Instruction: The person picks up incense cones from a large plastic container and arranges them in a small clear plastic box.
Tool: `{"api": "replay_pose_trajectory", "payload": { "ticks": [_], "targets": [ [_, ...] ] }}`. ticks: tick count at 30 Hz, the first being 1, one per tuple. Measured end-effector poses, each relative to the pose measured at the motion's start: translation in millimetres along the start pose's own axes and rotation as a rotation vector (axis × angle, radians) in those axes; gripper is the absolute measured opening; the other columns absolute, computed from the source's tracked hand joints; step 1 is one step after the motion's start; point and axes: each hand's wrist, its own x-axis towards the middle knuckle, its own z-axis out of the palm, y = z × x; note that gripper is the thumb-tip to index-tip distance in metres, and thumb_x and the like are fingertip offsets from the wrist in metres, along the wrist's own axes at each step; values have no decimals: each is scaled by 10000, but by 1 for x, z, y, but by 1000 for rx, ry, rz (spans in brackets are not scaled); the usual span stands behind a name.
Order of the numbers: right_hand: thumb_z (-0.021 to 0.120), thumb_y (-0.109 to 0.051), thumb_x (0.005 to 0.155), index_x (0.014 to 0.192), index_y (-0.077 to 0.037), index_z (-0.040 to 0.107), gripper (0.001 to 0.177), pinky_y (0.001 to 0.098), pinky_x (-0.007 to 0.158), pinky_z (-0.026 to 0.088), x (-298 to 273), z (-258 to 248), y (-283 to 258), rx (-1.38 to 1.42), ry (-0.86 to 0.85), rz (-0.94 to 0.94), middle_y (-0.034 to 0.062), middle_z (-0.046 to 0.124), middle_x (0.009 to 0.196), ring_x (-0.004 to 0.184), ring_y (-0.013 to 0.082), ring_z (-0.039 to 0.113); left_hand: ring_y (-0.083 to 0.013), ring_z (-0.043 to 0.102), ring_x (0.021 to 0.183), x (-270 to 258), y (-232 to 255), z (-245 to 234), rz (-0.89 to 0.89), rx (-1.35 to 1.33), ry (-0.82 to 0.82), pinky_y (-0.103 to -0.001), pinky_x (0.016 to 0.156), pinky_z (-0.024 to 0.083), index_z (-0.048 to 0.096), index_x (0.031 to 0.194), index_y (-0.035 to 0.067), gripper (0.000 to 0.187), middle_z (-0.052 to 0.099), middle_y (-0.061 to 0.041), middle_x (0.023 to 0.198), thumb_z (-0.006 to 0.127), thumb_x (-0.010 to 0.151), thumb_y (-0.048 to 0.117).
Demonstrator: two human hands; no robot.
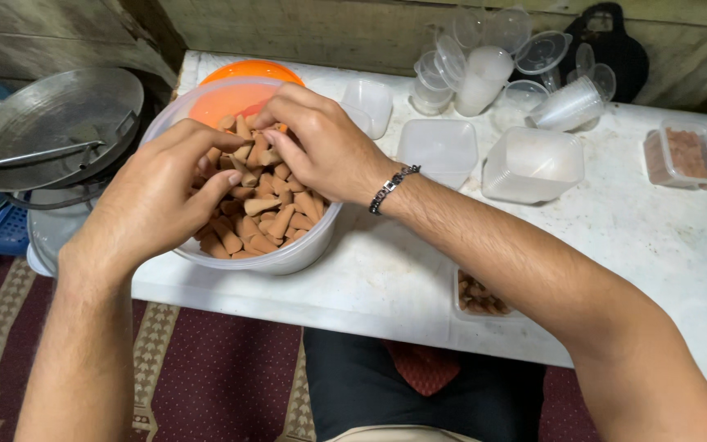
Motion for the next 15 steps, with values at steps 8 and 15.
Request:
{"api": "replay_pose_trajectory", "payload": {
  "ticks": [8, 15],
  "targets": [
    [508, -5, 951, 1042, -25, 634, 157, 367, 892, 506, -1, 0, 3, -34, -19, 26, 121, 636, 1062, 986, 282, 644, -323, 657, 1056, 11, -12, 4, -23, 41, -140, -449, 890, 485, 684, 1121, 94, 250, 724, -122, 1120, 657, 873, 106],
    [580, -12, 977, 1064, -53, 652, 121, 391, 702, 583, -1, -1, 8, -22, -46, 33, 124, 622, 968, 821, 313, 671, -389, 722, 945, 26, -15, 14, -203, 191, -266, -506, 767, 584, 736, 1017, 143, 151, 726, -89, 987, 690, 872, 145]
  ]
}}
